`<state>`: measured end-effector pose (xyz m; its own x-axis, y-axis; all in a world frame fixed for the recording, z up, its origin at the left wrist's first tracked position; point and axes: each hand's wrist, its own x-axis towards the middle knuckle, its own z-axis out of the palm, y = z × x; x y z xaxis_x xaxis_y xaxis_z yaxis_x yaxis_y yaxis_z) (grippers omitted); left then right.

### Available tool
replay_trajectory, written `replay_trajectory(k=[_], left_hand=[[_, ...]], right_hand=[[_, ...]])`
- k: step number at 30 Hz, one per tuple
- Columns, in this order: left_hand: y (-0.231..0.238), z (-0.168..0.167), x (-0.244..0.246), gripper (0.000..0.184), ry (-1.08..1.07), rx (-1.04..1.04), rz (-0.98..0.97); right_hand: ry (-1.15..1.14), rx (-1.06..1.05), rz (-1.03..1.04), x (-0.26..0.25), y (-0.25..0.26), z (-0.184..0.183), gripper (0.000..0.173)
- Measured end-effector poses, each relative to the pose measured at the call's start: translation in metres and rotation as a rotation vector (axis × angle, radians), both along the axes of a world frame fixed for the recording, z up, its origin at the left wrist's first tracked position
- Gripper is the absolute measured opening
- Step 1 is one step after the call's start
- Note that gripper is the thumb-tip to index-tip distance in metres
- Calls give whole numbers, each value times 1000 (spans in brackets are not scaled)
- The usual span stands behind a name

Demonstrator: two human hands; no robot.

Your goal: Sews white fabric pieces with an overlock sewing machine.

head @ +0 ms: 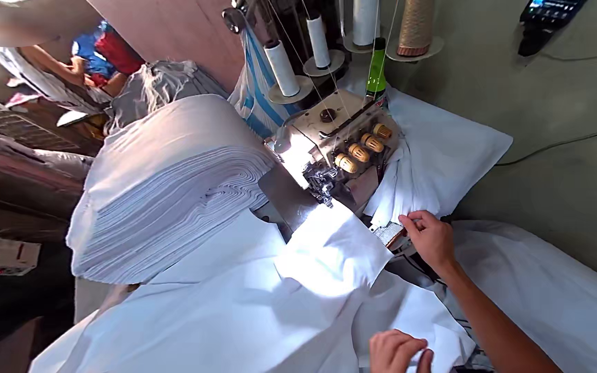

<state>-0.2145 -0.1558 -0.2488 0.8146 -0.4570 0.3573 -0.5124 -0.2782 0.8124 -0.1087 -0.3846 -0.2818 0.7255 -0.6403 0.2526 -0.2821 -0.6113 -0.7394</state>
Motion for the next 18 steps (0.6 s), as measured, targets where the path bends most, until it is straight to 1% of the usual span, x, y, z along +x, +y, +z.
replay_trajectory(k=[3, 6, 7, 10, 11, 12, 15, 18], left_hand=[[-10, -10, -13, 11, 17, 16, -79], [-1, -14, -12, 11, -4, 77, -80], [4, -15, -10, 11, -15, 98, -63], [22, -15, -1, 11, -27, 165, -6], [28, -14, 2, 11, -22, 180, 12], [33, -14, 4, 12, -14, 191, 28], [42, -14, 4, 12, 2, 213, 60], [44, -14, 1, 12, 12, 223, 70]], right_hand=[[-61, 207, 52, 0, -2, -1, 32], [-153, 400, 79, -4, 0, -2, 23], [-175, 435, 71, -6, 3, -4, 23], [-169, 448, 36, -13, 10, -9, 35], [-170, 459, 33, -13, 12, -9, 37], [-176, 489, 31, -12, 14, -6, 35], [-202, 636, 20, -7, 13, 1, 20], [-247, 700, 63, -6, 7, 4, 13]])
